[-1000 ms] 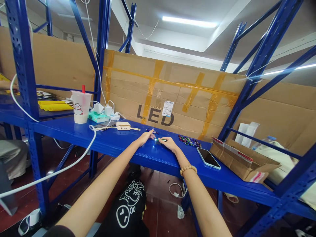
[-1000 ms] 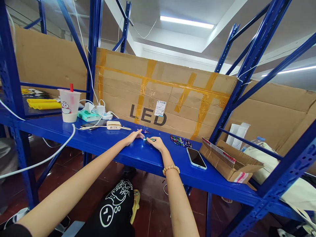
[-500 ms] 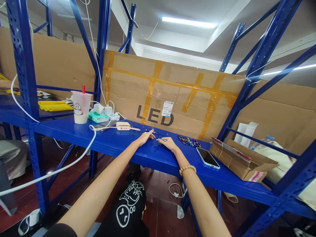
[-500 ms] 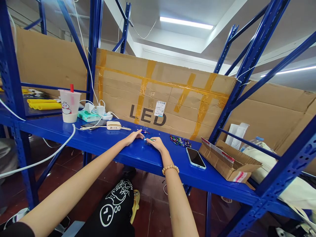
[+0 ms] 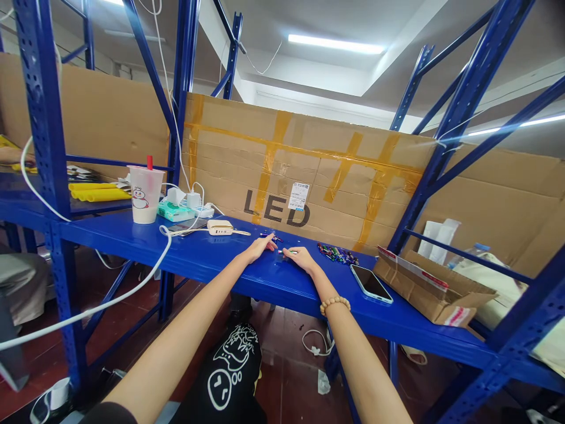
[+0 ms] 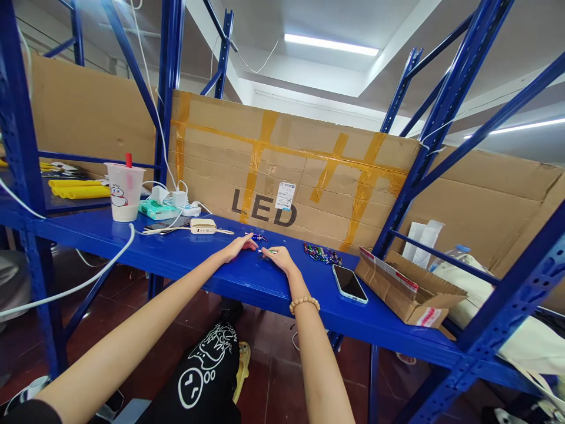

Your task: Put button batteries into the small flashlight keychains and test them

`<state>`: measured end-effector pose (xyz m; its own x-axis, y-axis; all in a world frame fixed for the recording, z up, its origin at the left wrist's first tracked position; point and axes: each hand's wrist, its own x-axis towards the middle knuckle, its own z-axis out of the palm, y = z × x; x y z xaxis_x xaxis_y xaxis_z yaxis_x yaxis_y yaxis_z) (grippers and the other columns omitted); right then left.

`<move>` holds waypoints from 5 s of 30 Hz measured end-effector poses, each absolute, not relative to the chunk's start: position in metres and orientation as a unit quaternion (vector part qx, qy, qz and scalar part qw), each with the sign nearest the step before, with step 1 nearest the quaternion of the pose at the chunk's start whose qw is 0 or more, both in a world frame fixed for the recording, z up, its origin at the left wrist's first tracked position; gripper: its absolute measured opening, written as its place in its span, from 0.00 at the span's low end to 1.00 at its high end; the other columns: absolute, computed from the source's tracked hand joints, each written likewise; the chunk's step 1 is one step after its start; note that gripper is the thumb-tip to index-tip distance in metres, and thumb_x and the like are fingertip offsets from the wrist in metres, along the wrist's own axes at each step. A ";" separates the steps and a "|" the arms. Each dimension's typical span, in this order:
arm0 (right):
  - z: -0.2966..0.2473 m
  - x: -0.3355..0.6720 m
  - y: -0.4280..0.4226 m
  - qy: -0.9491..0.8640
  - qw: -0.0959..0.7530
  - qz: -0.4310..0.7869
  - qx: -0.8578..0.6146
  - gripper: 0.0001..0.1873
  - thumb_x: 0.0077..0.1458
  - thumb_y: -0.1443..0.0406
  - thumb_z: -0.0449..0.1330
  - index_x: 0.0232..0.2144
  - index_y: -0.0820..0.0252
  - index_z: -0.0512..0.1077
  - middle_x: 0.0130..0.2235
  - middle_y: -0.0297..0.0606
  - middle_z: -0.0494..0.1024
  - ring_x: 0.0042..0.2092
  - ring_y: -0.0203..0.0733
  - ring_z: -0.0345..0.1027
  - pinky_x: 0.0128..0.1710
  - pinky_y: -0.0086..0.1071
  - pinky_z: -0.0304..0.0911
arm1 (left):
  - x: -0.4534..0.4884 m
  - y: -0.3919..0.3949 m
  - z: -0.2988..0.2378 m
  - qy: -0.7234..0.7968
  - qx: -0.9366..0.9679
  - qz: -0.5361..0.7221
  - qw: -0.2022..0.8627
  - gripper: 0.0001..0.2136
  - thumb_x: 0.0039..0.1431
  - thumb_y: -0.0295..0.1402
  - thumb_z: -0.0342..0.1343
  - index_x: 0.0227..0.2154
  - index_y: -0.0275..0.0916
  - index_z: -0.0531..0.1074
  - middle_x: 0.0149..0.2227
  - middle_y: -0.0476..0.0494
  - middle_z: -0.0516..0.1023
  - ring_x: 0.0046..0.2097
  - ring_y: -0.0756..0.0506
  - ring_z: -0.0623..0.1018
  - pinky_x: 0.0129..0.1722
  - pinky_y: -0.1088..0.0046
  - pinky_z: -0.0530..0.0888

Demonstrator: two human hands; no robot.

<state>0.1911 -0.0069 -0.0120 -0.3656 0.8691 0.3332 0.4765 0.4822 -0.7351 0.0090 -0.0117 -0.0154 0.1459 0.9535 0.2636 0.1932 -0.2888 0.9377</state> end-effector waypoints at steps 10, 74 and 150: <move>-0.011 0.192 -0.008 -0.791 0.360 0.252 -0.426 0.30 0.44 0.44 0.53 0.25 0.65 0.77 0.24 0.34 0.73 0.28 0.35 0.60 0.29 0.28 0.54 | 0.010 -0.013 -0.014 0.450 0.637 0.483 0.398 0.27 0.51 0.53 0.40 0.24 0.35 0.76 0.27 0.41 0.77 0.41 0.40 0.73 0.48 0.64 0.62; -0.011 0.205 -0.005 -0.658 0.388 0.056 -0.643 0.16 0.48 0.69 0.51 0.37 0.54 0.74 0.41 0.35 0.73 0.42 0.40 0.67 0.42 0.32 0.62 | 0.006 -0.030 -0.006 0.720 0.626 0.299 -0.029 0.08 0.53 0.27 0.49 0.34 0.34 0.72 0.45 0.34 0.71 0.50 0.39 0.68 0.50 0.61 0.61; -0.003 0.235 -0.002 -0.586 0.198 0.041 -0.785 0.30 0.56 0.51 0.42 0.55 0.63 0.61 0.59 0.47 0.56 0.61 0.52 0.43 0.57 0.55 0.29 | 0.006 -0.031 -0.010 0.506 0.771 0.381 0.072 0.09 0.51 0.28 0.46 0.23 0.38 0.72 0.35 0.45 0.70 0.37 0.46 0.72 0.40 0.71 0.69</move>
<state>0.2350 -0.0021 -0.0026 0.3100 0.9359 0.1675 0.9031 -0.2348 -0.3596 0.0056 -0.0314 -0.0098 0.1978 0.8349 0.5136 0.7250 -0.4772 0.4966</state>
